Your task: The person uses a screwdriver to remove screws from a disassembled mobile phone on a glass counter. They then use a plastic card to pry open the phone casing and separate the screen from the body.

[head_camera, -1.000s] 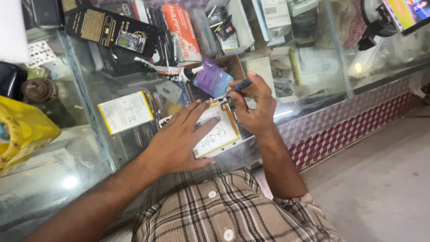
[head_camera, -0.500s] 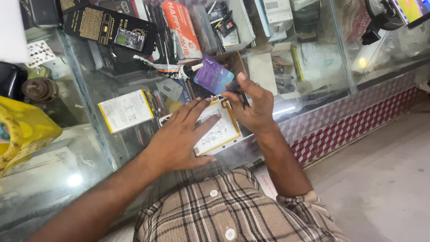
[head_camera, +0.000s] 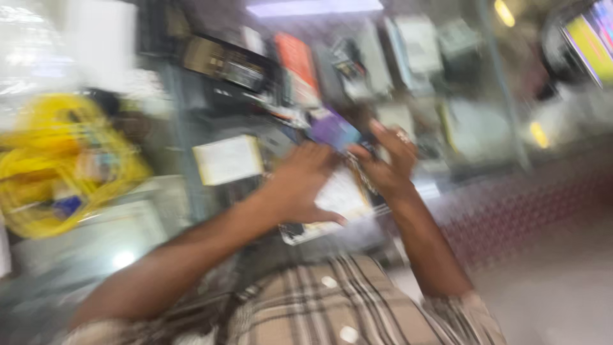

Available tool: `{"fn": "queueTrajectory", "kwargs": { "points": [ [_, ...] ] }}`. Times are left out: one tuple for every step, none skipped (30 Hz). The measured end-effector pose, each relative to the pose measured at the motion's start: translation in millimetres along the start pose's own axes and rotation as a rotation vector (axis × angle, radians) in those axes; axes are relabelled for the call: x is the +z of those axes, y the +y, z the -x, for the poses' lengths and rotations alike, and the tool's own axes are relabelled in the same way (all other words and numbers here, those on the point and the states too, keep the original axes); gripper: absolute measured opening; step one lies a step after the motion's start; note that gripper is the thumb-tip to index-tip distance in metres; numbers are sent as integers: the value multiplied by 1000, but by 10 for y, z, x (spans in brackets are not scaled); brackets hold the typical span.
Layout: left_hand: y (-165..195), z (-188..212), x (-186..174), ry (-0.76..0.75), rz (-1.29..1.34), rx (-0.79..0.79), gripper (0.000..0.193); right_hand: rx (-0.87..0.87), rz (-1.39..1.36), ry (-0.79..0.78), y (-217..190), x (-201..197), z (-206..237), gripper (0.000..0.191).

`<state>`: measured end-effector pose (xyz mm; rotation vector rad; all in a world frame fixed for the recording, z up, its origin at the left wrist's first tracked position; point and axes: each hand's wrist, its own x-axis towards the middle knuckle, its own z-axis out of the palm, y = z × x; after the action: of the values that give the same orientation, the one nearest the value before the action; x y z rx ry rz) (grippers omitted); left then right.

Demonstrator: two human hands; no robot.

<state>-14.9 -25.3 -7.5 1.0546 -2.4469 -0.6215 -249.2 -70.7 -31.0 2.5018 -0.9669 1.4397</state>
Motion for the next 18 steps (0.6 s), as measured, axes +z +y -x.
{"fn": "queueTrajectory", "kwargs": {
  "points": [
    [-35, -30, 28, 30, -10, -1, 105, -45, 36, -11, 21, 10, 16, 60],
    [-56, -50, 51, 78, -42, 60, 100, 55, -59, -74, 24, 6, 37, 53],
    [-72, -68, 75, 122, -72, 119, 95, 79, -311, -103, 37, 19, 52, 44],
    [-87, -86, 88, 155, -71, 139, 93, 125, -356, -102, 42, 39, 69, 43],
    [-98, -109, 96, 185, -61, 169, 92, 135, -274, -73, 65, 51, 78, 44],
    [-110, -128, 98, 137, -87, 168, 94, 155, -182, -43, 87, 63, 91, 45],
    [-110, -160, 95, 83, -104, 173, 97, 145, -97, -33, 125, 70, 98, 51],
    [-101, -192, 95, 84, -117, 189, 93, 143, -5, -19, 159, 65, 115, 58],
    [-86, -231, 92, 79, -128, 214, 89, 124, 44, -13, 191, 63, 137, 60],
    [-76, -274, 83, 72, -141, 246, 86, 106, 97, 0, 225, 62, 159, 62],
    [-59, -317, 75, 35, -176, 241, 83, 89, 154, 13, 257, 58, 180, 63],
    [-26, -360, 77, -2, -207, 235, 81, 136, -27, 0, 282, 43, 205, 58],
    [-6, -398, 72, -38, -238, 229, 78, 181, -208, -16, 300, 36, 227, 53],
    [-4, -419, 64, -16, -240, 225, 76, 230, -389, -34, 309, 26, 249, 49],
    [-6, -434, 58, 3, -241, 223, 74, 272, -351, -34, 311, 18, 268, 52],
    [-7, -442, 58, 20, -239, 221, 72, 316, -313, -36, 303, 15, 288, 56],
    [-8, -445, 61, 27, -238, 220, 71, 363, -273, -38, 294, 12, 302, 59],
    [-16, -448, 64, 30, -241, 221, 70, 340, -181, -31, 289, 10, 308, 62]
  ]
}}
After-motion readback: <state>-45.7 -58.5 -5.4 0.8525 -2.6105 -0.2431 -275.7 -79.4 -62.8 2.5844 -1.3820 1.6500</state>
